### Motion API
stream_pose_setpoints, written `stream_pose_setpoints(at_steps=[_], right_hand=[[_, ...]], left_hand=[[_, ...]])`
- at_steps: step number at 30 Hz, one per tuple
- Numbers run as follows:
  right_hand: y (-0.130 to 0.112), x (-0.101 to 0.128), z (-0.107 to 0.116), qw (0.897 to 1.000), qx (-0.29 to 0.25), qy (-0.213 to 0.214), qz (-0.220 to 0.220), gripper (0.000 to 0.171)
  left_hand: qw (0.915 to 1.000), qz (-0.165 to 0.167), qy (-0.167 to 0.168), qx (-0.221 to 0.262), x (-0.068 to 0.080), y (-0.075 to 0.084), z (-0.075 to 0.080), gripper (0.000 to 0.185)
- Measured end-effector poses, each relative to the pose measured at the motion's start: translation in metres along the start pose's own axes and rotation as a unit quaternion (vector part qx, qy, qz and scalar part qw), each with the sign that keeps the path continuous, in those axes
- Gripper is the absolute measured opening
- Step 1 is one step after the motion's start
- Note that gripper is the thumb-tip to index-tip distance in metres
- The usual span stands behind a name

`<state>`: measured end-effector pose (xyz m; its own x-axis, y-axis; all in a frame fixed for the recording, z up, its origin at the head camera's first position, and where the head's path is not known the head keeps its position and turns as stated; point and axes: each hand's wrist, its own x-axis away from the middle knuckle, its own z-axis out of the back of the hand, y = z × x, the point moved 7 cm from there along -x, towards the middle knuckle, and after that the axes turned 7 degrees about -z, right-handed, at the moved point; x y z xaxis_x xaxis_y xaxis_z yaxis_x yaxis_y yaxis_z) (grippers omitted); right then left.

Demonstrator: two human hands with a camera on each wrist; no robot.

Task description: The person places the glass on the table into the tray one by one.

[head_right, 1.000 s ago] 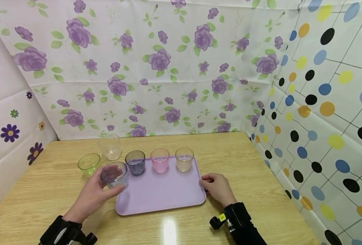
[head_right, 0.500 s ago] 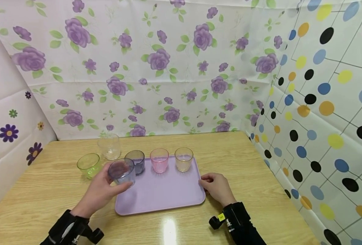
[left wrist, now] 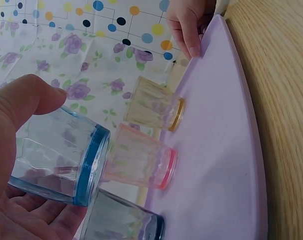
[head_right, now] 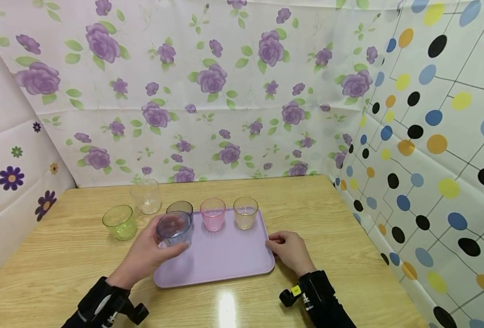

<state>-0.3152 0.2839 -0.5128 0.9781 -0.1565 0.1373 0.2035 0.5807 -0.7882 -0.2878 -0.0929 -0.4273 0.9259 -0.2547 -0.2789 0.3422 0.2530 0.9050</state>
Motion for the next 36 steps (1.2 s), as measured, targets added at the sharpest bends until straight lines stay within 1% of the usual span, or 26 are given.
stream_pose_setpoints(at_steps=[5,12,20,28,36], right_hand=[[0.0,0.001,0.0,1.0,0.001,-0.003,0.005,0.023],[0.001,0.002,0.002,1.0,0.009,0.003,0.011,0.022],[-0.001,0.003,0.002,1.0,0.012,0.001,0.013,0.023],[-0.001,0.003,0.002,1.0,0.008,0.001,0.01,0.022],[0.0,0.001,0.002,1.0,0.013,0.004,0.012,0.022]], left_hand=[[0.9999,-0.005,-0.008,0.004,-0.003,0.002,-0.009,0.072],[0.9994,0.009,-0.027,0.021,-0.005,0.002,-0.023,0.073],[0.9992,-0.002,-0.033,0.02,-0.008,0.007,-0.035,0.074],[0.9986,0.008,-0.044,0.027,-0.012,0.011,-0.048,0.077],[0.9981,-0.004,-0.052,0.033,-0.018,0.013,-0.06,0.078]])
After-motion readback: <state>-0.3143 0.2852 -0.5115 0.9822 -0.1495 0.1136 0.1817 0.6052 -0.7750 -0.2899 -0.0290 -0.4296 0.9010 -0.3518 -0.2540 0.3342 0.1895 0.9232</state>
